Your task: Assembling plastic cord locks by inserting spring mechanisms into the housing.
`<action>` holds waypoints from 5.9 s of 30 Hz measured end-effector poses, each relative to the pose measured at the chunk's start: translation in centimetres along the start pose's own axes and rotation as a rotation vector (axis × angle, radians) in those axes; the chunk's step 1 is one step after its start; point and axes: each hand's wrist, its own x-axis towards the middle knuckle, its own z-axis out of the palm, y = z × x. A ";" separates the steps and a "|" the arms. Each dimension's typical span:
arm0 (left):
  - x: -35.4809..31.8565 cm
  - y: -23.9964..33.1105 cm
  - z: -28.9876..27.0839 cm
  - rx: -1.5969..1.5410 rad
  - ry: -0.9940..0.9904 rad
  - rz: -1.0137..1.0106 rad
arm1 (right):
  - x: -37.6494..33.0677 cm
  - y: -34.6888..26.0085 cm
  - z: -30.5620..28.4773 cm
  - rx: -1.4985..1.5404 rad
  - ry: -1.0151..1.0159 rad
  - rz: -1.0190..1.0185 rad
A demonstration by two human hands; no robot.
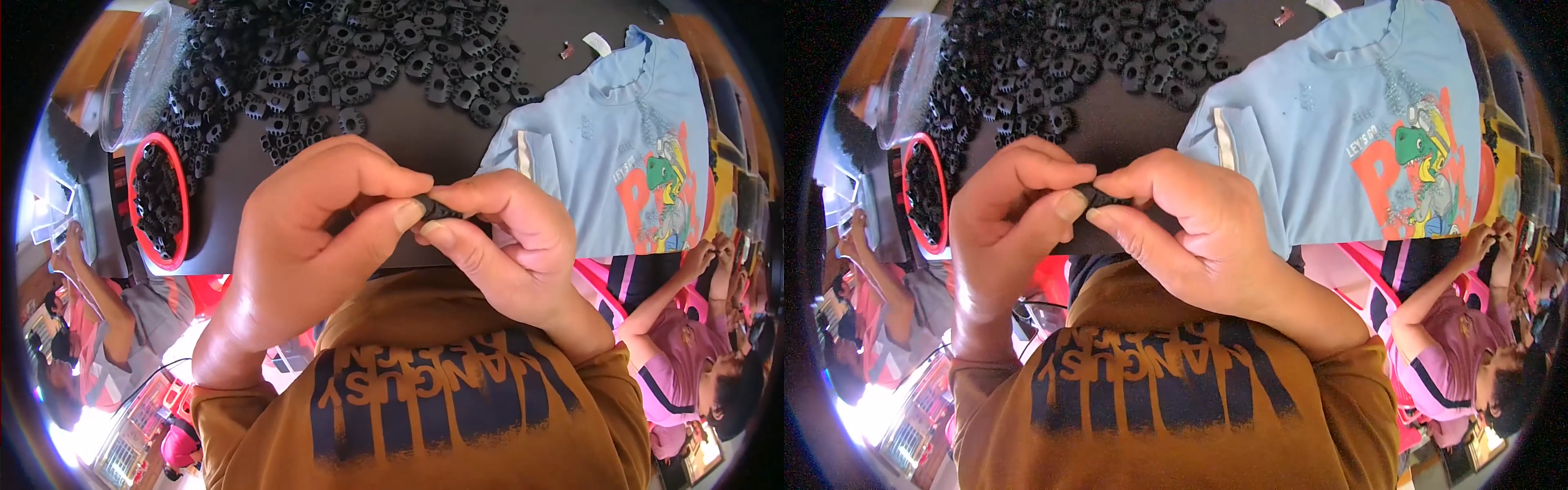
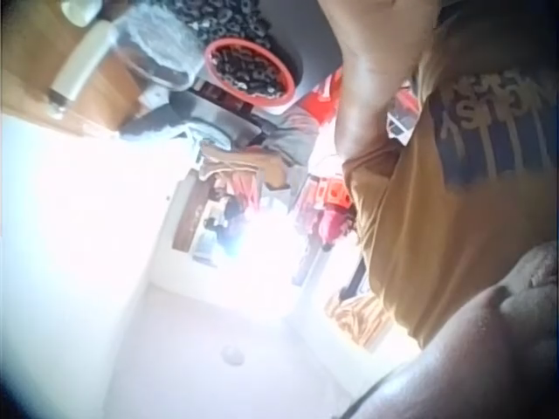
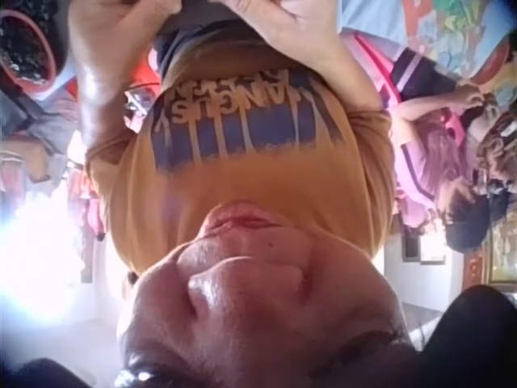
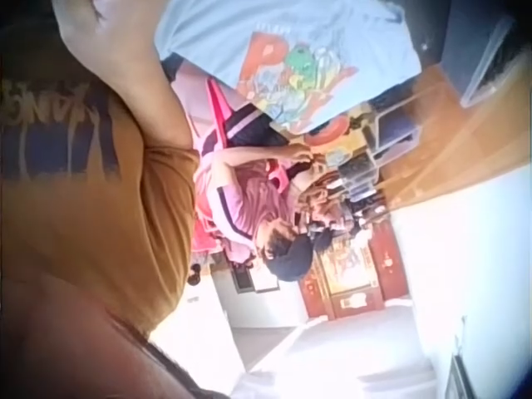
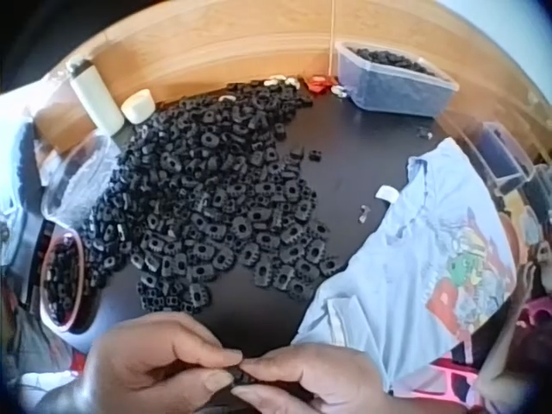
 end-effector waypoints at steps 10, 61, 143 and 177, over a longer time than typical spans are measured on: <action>1.4 0.2 -0.4 0.551 -0.036 0.486 | 0.3 -0.4 -0.2 -0.078 0.034 0.029; 0.8 -0.4 2.0 0.913 0.325 0.666 | 1.0 -2.3 -0.6 0.921 -0.029 0.333; 0.5 -1.2 3.4 0.418 0.234 0.371 | 0.2 -0.1 -1.8 -0.414 0.082 -0.380; 4.8 2.0 2.2 0.105 0.014 0.144 | -0.1 0.1 -2.5 0.006 0.168 -0.307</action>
